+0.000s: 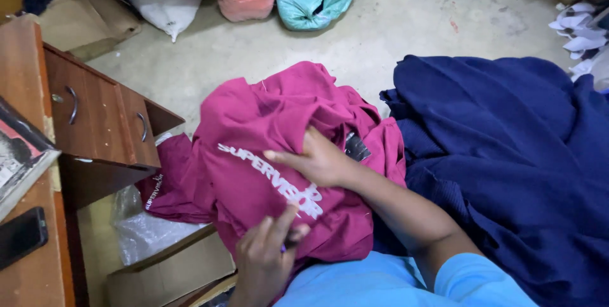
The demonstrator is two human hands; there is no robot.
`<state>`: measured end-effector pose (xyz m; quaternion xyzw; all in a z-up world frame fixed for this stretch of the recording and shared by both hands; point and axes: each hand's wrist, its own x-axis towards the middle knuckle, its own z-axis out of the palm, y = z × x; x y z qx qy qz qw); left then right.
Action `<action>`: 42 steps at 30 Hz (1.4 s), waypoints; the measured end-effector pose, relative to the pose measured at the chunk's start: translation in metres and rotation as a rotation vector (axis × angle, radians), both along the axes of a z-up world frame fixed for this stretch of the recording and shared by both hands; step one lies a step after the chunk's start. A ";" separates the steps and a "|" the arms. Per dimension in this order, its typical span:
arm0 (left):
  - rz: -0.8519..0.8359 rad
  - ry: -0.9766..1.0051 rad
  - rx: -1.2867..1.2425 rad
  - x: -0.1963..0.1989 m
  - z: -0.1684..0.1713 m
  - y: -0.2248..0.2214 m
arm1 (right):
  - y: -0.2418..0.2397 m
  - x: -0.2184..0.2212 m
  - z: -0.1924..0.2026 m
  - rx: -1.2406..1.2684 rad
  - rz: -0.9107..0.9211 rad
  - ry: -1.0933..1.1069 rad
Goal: Inspecting printed t-shirts for quality control by unfolding them and checking the printed text.
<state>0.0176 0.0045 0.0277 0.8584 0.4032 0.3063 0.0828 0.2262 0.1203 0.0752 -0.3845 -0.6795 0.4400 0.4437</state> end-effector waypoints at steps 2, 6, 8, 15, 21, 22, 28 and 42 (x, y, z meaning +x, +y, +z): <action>0.133 0.034 -0.003 -0.008 -0.021 0.018 | 0.029 -0.010 -0.017 0.065 -0.045 -0.009; 0.327 -0.109 -0.059 -0.024 -0.032 0.055 | 0.060 0.004 -0.035 -0.129 0.266 0.011; 0.337 -0.151 -0.046 -0.020 -0.024 0.054 | 0.055 0.025 -0.057 -0.312 0.319 0.124; 0.054 -0.309 -0.257 -0.010 0.015 0.042 | 0.006 0.032 -0.017 -0.430 0.619 0.056; -0.536 -0.887 -0.856 -0.030 0.069 0.024 | -0.054 0.069 -0.011 -0.568 0.316 0.106; -0.529 -0.901 -0.845 -0.033 0.076 0.023 | -0.067 0.068 -0.015 -0.568 0.328 0.091; -0.779 -0.327 -1.017 -0.008 0.068 0.089 | -0.114 0.127 -0.062 -0.714 0.217 -0.218; -0.290 -0.805 -0.751 -0.104 -0.036 0.182 | 0.029 -0.059 0.114 0.314 0.105 -0.584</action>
